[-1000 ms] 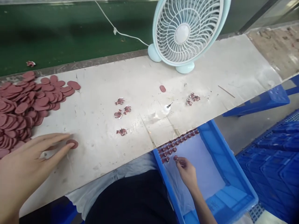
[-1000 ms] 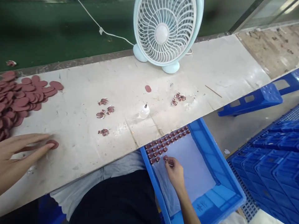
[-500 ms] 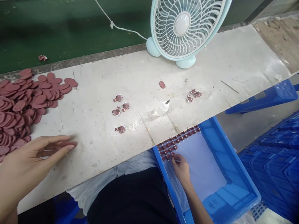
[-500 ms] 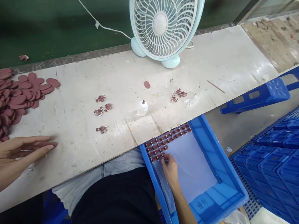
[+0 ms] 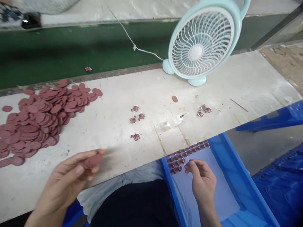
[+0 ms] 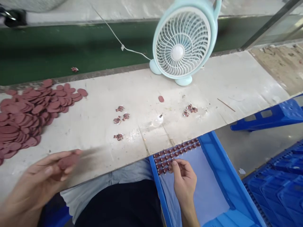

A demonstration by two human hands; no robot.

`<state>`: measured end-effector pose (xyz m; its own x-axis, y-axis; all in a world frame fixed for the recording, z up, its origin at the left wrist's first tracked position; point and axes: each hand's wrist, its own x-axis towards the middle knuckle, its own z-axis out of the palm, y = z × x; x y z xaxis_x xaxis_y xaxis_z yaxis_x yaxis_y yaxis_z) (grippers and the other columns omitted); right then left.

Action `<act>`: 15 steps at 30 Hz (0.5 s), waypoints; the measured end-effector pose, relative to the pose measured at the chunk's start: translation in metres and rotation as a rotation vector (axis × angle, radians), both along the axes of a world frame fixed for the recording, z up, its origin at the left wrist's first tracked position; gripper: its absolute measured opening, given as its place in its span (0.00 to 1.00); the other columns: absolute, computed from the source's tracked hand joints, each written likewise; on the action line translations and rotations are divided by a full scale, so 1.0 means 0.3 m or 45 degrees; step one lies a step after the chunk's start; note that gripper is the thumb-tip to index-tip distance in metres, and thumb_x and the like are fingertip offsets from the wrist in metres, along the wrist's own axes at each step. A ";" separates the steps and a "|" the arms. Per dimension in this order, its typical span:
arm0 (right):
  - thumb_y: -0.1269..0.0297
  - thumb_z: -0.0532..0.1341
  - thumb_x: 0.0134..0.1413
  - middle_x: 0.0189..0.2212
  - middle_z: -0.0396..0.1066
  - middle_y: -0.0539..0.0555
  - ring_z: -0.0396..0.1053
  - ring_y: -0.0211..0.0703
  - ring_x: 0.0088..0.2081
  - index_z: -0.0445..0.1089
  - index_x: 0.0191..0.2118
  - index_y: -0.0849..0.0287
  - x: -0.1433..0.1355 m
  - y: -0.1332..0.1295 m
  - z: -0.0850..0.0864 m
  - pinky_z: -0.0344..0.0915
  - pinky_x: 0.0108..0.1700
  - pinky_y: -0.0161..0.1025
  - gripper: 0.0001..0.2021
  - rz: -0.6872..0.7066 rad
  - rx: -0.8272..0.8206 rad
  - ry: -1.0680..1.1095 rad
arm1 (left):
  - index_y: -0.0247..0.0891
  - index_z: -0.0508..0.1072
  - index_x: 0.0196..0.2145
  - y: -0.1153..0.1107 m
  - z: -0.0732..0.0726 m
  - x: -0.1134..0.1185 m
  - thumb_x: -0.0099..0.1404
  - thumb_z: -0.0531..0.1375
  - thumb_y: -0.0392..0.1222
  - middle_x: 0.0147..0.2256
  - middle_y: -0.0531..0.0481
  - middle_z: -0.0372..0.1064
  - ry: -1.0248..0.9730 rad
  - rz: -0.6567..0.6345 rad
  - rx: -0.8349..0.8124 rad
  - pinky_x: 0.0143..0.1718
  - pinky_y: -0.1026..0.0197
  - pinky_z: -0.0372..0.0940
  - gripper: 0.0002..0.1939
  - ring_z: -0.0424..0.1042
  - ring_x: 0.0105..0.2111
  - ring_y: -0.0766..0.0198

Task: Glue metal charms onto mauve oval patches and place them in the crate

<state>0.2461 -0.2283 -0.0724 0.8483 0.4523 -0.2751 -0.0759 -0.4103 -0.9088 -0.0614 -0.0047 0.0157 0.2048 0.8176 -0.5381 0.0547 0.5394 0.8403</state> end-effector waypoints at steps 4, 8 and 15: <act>0.41 0.57 0.62 0.25 0.65 0.48 0.61 0.32 0.20 0.74 0.39 0.57 -0.034 0.227 0.159 0.58 0.15 0.27 0.22 0.240 0.586 0.894 | 0.45 0.84 0.39 -0.076 -0.013 0.085 0.53 0.75 0.42 0.46 0.43 0.82 -0.416 0.041 -0.222 0.24 0.70 0.68 0.14 0.75 0.28 0.67; 0.38 0.59 0.60 0.35 0.70 0.51 0.64 0.27 0.24 0.67 0.58 0.65 -0.002 0.449 0.185 0.60 0.15 0.17 0.35 0.373 1.143 1.802 | 0.41 0.83 0.42 -0.125 -0.055 0.131 0.58 0.72 0.40 0.46 0.40 0.81 -0.717 -0.048 -0.310 0.26 0.70 0.70 0.13 0.81 0.34 0.61; 0.51 0.60 0.66 0.23 0.66 0.44 0.63 0.27 0.18 0.71 0.46 0.61 0.012 0.545 0.218 0.63 0.15 0.19 0.17 0.311 1.179 1.720 | 0.42 0.82 0.45 -0.159 -0.071 0.131 0.59 0.71 0.36 0.50 0.42 0.80 -0.904 -0.029 -0.293 0.31 0.72 0.71 0.15 0.81 0.43 0.58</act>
<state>0.2498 -0.0647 -0.0072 0.1246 0.9503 -0.2853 -0.9822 0.0774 -0.1712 -0.0220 -0.0525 -0.0054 0.5824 0.6915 -0.4273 -0.4456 0.7113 0.5436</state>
